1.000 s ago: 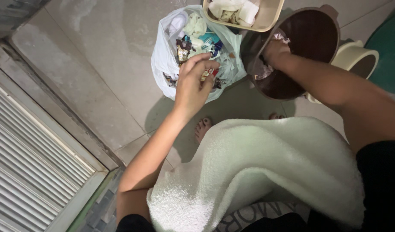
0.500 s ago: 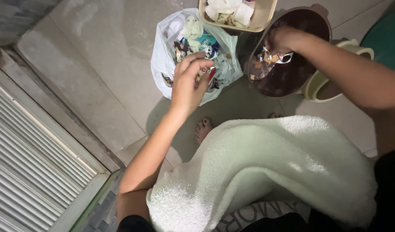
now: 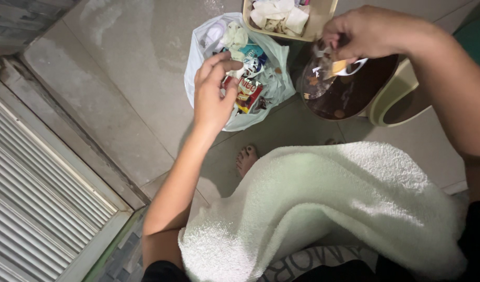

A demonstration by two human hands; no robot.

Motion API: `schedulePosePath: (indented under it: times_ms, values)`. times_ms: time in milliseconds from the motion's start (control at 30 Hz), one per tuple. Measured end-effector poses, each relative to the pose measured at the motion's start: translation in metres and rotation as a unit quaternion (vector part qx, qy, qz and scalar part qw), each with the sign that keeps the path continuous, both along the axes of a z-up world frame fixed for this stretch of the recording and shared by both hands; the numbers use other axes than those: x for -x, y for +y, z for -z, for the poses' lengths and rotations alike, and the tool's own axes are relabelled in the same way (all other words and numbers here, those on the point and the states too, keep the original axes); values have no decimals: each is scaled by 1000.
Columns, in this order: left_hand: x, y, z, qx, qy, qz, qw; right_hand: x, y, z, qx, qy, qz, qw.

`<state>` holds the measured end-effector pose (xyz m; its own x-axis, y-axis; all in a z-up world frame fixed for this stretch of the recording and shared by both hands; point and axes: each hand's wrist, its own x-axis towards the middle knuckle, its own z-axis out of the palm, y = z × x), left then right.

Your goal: The person transfers various waste items from a brown bowl and a beige container into a white plastic bag. They then tie the bag closed and place the empty containers on the floor.

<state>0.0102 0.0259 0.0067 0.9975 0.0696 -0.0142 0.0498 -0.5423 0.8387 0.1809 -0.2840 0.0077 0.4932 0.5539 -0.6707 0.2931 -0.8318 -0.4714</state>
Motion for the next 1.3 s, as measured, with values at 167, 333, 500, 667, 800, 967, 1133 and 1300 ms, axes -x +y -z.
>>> schedulePosePath:
  times_ms: [167,333,500,667,800,967,1133,1300]
  values:
    - [-3,7,-6,4,-2,-13,1000,8,49,1,-21,94,57,994]
    - [-1,11,-5,2,10,-23,1000,24,107,40,-254,24,-9,967]
    - [0,18,-1,-21,-6,-29,999,40,154,76,-280,-21,62,958]
    - [1,22,3,-16,-15,-24,999,54,170,106,-297,-20,116,948]
    - [2,23,3,-9,-8,-29,1000,57,168,114,-324,-109,33,939]
    - [3,21,0,-15,-10,-28,999,43,155,89,-268,-159,33,949]
    - [2,18,-4,-17,-6,-17,1000,13,120,40,-273,-97,-1,957]
    - [5,6,-5,11,13,-5,1000,-7,61,0,-11,-4,-119,993]
